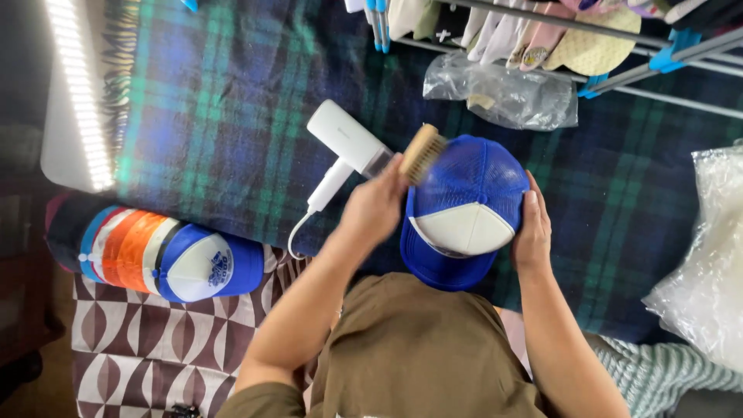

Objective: The person is cleaning a blue and white mesh cap by brushing it thoroughly with a wooden brush.

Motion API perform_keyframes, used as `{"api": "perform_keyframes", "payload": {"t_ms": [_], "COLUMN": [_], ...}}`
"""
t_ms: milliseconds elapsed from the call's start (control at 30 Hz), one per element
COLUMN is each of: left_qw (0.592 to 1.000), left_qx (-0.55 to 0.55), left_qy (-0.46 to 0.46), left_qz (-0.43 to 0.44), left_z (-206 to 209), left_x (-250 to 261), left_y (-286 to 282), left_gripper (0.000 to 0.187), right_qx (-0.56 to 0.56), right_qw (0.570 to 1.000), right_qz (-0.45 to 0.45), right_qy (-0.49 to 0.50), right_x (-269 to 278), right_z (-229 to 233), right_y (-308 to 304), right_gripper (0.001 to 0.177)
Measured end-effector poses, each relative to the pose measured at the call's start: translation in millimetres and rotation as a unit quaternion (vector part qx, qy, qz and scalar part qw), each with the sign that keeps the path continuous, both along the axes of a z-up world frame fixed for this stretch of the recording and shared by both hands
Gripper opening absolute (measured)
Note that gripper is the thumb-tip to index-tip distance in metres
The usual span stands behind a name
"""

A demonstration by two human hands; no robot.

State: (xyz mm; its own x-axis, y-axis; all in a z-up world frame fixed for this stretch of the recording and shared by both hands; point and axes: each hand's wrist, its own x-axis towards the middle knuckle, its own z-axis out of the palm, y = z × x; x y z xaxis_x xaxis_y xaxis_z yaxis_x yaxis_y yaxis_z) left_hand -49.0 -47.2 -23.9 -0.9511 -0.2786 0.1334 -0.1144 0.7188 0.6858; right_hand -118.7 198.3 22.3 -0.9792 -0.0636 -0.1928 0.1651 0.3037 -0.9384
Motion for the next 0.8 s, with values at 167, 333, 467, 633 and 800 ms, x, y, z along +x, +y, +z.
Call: {"api": "perform_keyframes", "payload": {"t_ms": [167,333,467,633,800], "left_qw": [0.993,0.965,0.941,0.949,0.932], "left_qx": [0.001,-0.060,-0.092,-0.086,-0.082], "left_qy": [-0.114,-0.158,-0.306,-0.262,-0.349], "left_qz": [-0.042,-0.201,-0.110,-0.150,-0.057], "left_z": [86,80,-15,84,-27], "left_x": [-27,-97,-154,-137,-121], "left_y": [-15,-6,-39,-17,-38], "left_gripper": [0.046,0.042,0.036,0.044,0.043], "right_qx": [0.036,0.039,0.044,0.039,0.045], "right_qw": [0.999,0.999,0.998,0.998,0.997], "right_qz": [0.025,0.037,0.026,0.006,0.044], "right_qy": [0.003,-0.004,-0.024,-0.038,-0.038], "right_x": [-11,-9,-12,-17,-11], "right_z": [-7,-3,3,1,3], "right_y": [6,10,6,4,13], "right_gripper": [0.050,0.051,0.052,0.050,0.054]}}
